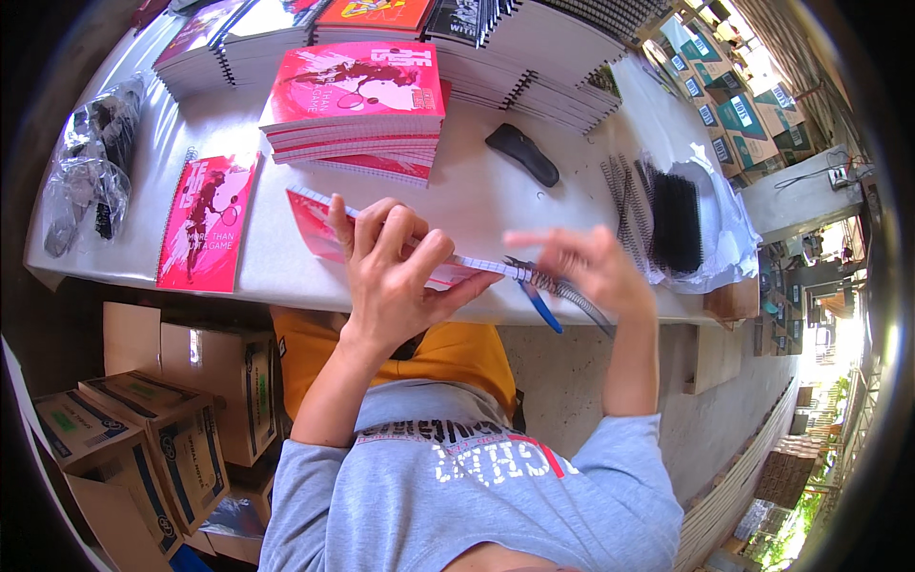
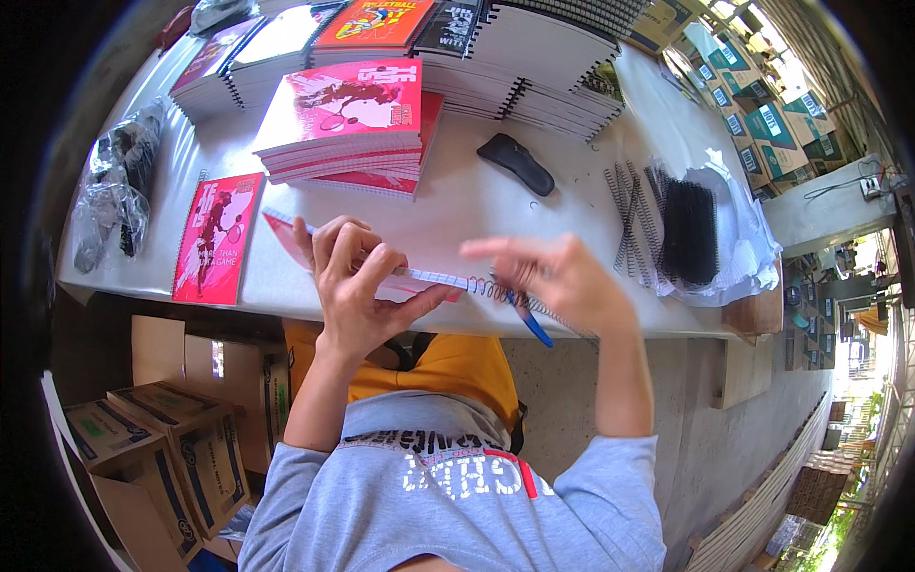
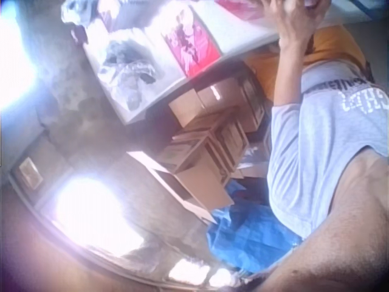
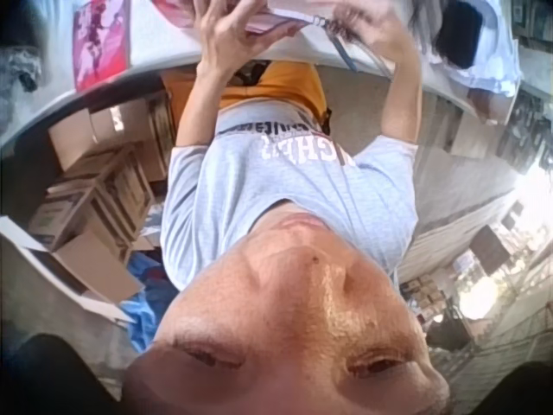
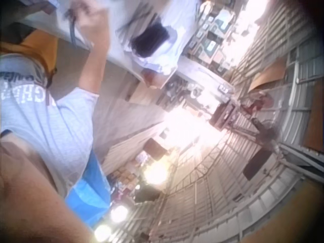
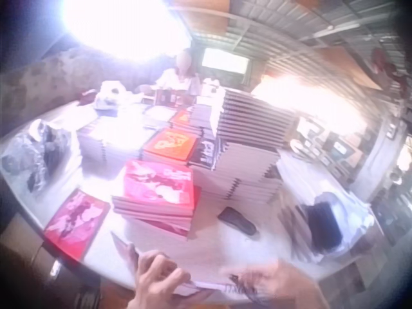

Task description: The person trims the excess wire binding from stacks of purple notebooks using pliers, then organizes several pink notebooks by inserting and trimming wire coils into their bindings before placing them onto stacks on the table.

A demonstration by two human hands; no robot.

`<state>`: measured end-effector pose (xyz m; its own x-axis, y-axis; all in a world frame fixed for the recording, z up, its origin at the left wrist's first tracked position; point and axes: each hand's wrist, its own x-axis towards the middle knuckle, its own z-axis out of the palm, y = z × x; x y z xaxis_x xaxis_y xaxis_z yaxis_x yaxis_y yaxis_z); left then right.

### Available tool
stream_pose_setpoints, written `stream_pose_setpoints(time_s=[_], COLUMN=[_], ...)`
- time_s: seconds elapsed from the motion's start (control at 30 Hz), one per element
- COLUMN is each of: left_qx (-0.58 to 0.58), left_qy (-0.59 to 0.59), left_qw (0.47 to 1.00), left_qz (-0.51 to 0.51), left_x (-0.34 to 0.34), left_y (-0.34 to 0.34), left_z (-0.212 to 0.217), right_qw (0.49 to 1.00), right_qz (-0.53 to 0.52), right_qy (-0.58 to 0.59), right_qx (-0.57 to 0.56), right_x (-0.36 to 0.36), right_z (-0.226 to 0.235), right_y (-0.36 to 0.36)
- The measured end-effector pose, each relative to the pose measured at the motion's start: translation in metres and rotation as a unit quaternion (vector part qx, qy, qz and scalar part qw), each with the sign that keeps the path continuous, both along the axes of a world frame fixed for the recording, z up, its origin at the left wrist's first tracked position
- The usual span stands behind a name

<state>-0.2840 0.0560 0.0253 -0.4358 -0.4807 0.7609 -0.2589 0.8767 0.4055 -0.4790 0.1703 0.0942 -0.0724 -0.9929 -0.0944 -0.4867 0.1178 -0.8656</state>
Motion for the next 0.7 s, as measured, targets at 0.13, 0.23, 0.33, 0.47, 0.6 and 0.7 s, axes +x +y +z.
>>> stream_pose_setpoints(time_s=[0.13,0.23,0.33,0.47,0.6,0.7], left_qx=[-0.009,-0.039,0.002,-0.005,0.002,0.0], left_qy=[0.016,-0.002,-0.001,0.002,0.013,0.016], left_qw=[0.999,0.999,1.0,0.998,0.999,1.0], left_qz=[-0.045,-0.019,0.024,0.06,0.029,0.017], left_x=[0.009,0.005,0.004,0.009,0.006,0.002], left_y=[-0.004,-0.002,0.01,0.012,0.01,0.009], left_z=[-0.003,-0.007,0.001,0.003,-0.004,-0.003], right_qw=[0.952,0.91,0.927,0.878,0.771,0.828], right_qz=[-0.083,-0.162,-0.231,-0.132,0.379,0.276], right_qy=[0.279,0.38,0.294,-0.405,-0.436,-0.426], right_qx=[-0.091,-0.028,0.003,-0.216,-0.267,-0.239], right_x=[-0.076,-0.106,-0.102,-0.036,0.0,-0.011], right_z=[-0.042,-0.11,-0.117,-0.065,-0.045,-0.035], right_y=[-0.055,-0.073,-0.082,-0.057,-0.033,-0.025])
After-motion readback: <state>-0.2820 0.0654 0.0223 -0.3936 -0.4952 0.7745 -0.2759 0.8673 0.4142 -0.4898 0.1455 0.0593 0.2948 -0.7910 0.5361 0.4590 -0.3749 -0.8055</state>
